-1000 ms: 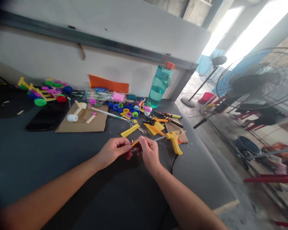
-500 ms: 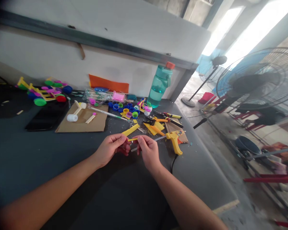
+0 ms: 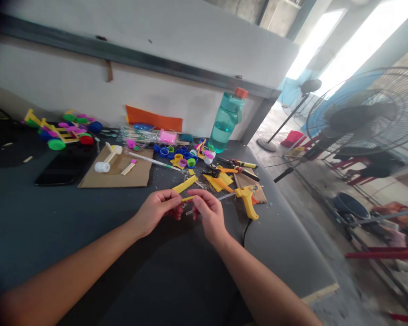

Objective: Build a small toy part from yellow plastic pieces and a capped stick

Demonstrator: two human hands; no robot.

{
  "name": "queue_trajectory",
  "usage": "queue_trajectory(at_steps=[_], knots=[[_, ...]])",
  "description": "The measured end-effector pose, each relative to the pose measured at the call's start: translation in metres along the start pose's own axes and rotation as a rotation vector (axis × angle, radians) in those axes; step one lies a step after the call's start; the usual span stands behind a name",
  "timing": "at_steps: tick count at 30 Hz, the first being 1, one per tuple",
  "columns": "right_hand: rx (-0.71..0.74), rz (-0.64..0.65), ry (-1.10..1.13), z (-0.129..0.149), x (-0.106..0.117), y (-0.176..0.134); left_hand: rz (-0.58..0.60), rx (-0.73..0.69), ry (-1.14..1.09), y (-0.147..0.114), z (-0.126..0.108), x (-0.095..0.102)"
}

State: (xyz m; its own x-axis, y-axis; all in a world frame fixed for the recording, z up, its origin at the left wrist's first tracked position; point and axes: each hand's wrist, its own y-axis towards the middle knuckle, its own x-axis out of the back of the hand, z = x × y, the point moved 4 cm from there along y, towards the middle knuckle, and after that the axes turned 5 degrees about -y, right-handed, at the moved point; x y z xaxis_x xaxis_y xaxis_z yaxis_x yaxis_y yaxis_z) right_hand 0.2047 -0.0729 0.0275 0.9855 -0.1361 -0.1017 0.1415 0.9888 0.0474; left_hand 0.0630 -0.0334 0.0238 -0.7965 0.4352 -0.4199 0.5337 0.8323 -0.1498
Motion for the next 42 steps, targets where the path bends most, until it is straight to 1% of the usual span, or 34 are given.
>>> queue_trajectory(at_steps=[3, 7, 13, 17, 23, 28, 32, 34, 36, 39, 42], knots=[[-0.003, 0.025, -0.098, -0.0013, -0.0027, 0.0005, 0.01, -0.004, -0.002, -0.0001, -0.0001, -0.0005], [-0.004, 0.004, -0.189, -0.0017, -0.0042, 0.0014, 0.04, 0.0, 0.006, -0.0007, 0.0011, -0.0023], [0.002, -0.001, -0.2, -0.0007, -0.0032, 0.0007, 0.077, 0.002, -0.012, -0.0011, 0.0029, -0.0047], [0.026, 0.012, -0.197, -0.0003, -0.0037, -0.0005, 0.088, -0.023, 0.044, -0.002, 0.0008, -0.006], [0.048, 0.017, -0.242, 0.0016, -0.0037, -0.0009, 0.073, -0.065, 0.165, -0.0027, -0.0017, -0.0062], [0.024, 0.019, -0.236, 0.0005, -0.0036, 0.0003, 0.021, -0.065, 0.114, -0.0012, -0.002, -0.0019], [0.008, 0.066, -0.128, -0.0021, -0.0039, 0.0012, -0.031, -0.062, 0.107, -0.0004, -0.0031, 0.002], [0.001, 0.054, -0.07, -0.0029, -0.0025, 0.0016, -0.02, -0.068, 0.123, -0.0003, -0.0037, 0.0016], [0.005, 0.021, -0.071, -0.0027, -0.0005, 0.0022, -0.001, -0.08, 0.137, -0.0001, -0.004, 0.0004], [0.019, -0.037, -0.173, -0.0008, 0.0024, 0.0033, 0.001, -0.084, 0.149, 0.0002, -0.0032, 0.0001], [0.029, -0.065, -0.242, 0.0019, 0.0034, 0.004, -0.015, -0.087, 0.146, 0.0009, -0.0019, 0.0013]])
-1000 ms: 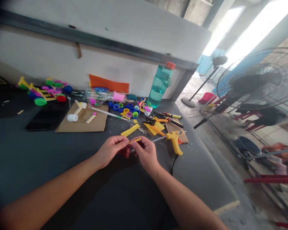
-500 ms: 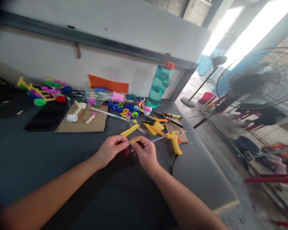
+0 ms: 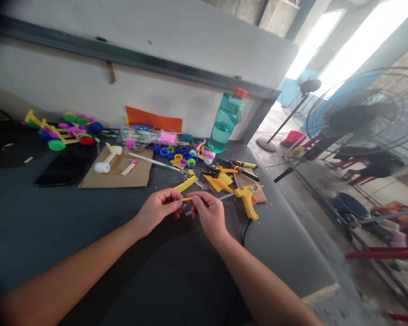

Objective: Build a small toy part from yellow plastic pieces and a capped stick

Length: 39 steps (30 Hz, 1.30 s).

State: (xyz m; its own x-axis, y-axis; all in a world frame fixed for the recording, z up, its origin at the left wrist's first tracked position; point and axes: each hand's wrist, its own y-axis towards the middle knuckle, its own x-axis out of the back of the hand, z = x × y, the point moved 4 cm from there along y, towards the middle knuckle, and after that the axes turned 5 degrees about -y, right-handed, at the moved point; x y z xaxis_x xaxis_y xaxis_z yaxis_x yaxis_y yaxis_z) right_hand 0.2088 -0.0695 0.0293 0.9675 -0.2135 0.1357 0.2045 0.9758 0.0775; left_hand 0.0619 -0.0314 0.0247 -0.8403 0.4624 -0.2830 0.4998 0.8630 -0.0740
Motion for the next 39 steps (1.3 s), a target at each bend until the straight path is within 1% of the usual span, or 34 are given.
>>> queue_trajectory(at_steps=[5, 9, 14, 17, 22, 32, 39], knots=[[0.006, -0.003, -0.019, 0.0009, -0.0004, -0.0005, -0.007, -0.001, 0.017, 0.0011, 0.0018, 0.0014], [0.008, 0.002, -0.037, -0.0006, -0.0017, -0.001, 0.016, -0.012, 0.123, 0.0014, 0.0002, 0.0006], [-0.055, -0.02, 0.065, -0.0028, -0.0037, -0.0007, -0.036, -0.07, 0.206, -0.0001, -0.0053, 0.0018], [-0.082, 0.009, 0.072, -0.0048, -0.0055, -0.0001, -0.047, -0.092, 0.226, -0.0011, -0.0075, 0.0009], [-0.063, 0.018, 0.002, -0.0072, -0.0039, -0.0003, -0.044, -0.089, 0.218, -0.0011, -0.0062, 0.0002], [-0.053, 0.04, 0.0, 0.0005, -0.0052, -0.0022, -0.064, -0.073, 0.189, -0.0027, -0.0076, -0.0002], [-0.055, 0.02, -0.038, 0.0009, -0.0051, -0.0038, -0.057, -0.056, 0.163, -0.0012, -0.0047, 0.001]])
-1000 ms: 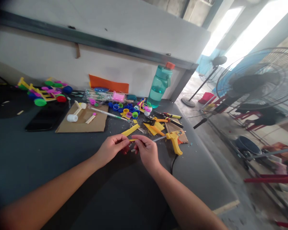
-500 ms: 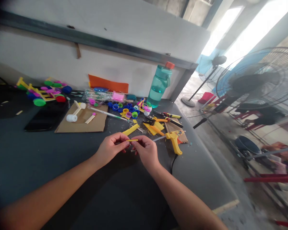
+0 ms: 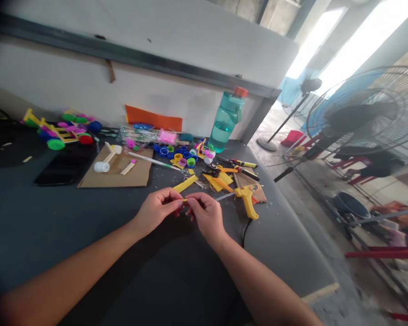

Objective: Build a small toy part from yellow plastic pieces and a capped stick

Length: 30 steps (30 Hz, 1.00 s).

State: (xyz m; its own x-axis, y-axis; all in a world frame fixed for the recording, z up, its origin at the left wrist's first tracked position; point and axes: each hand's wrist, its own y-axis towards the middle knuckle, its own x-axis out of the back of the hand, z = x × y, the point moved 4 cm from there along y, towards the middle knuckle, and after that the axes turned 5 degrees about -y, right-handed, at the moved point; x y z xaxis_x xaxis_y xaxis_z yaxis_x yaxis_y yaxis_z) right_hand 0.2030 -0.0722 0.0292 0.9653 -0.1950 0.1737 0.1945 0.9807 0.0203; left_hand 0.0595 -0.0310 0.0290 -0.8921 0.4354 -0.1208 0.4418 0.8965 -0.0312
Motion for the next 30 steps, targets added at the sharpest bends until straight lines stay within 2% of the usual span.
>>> queue_trajectory(at_steps=[7, 16, 30], knots=[[0.017, -0.012, -0.036, -0.0039, 0.0005, 0.0017, 0.092, 0.049, -0.029, 0.0025, 0.0068, -0.0026], [0.076, -0.018, -0.172, 0.004, -0.0013, -0.0017, 0.11, -0.076, 0.199, 0.0001, -0.0003, -0.0018], [0.054, 0.061, -0.007, -0.0042, -0.0017, 0.0011, 0.086, -0.016, 0.127, -0.0002, 0.0003, -0.0027]])
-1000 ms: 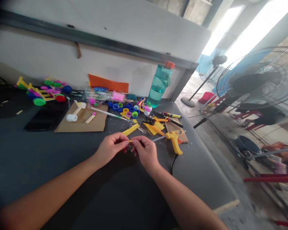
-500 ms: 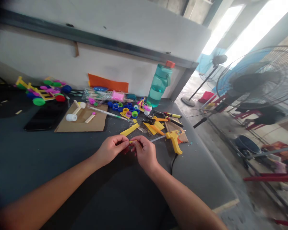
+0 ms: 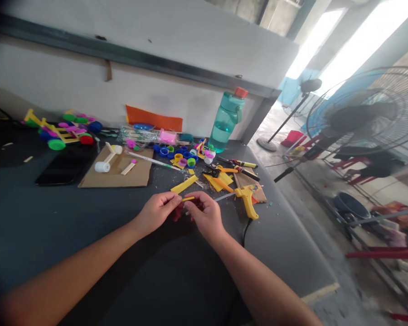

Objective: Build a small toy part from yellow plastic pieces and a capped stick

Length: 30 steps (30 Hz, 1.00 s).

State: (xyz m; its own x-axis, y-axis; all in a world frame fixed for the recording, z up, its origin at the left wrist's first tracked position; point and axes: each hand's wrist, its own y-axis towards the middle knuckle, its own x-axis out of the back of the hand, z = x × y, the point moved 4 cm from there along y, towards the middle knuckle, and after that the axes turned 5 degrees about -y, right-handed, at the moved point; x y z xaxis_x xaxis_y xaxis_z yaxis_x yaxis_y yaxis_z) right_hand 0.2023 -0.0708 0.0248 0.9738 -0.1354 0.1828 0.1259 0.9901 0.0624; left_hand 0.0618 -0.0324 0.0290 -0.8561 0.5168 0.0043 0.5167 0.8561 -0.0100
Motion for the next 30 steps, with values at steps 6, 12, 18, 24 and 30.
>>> queue_trajectory(at_steps=[6, 12, 18, 24, 30], knots=[[-0.001, -0.023, -0.015, -0.002, 0.002, 0.001, 0.048, 0.02, -0.094, 0.0, 0.001, -0.003], [-0.028, -0.027, -0.008, 0.0, 0.0, 0.0, 0.047, -0.015, -0.005, -0.003, -0.003, -0.003], [-0.03, -0.021, -0.027, -0.001, -0.001, 0.0, 0.025, -0.095, 0.197, -0.004, -0.005, -0.001], [-0.026, -0.046, -0.022, 0.0, -0.001, -0.002, -0.001, -0.175, 0.319, -0.006, -0.01, -0.001], [-0.048, -0.048, 0.004, 0.0, -0.003, -0.003, -0.005, -0.133, 0.237, -0.005, -0.004, -0.001]])
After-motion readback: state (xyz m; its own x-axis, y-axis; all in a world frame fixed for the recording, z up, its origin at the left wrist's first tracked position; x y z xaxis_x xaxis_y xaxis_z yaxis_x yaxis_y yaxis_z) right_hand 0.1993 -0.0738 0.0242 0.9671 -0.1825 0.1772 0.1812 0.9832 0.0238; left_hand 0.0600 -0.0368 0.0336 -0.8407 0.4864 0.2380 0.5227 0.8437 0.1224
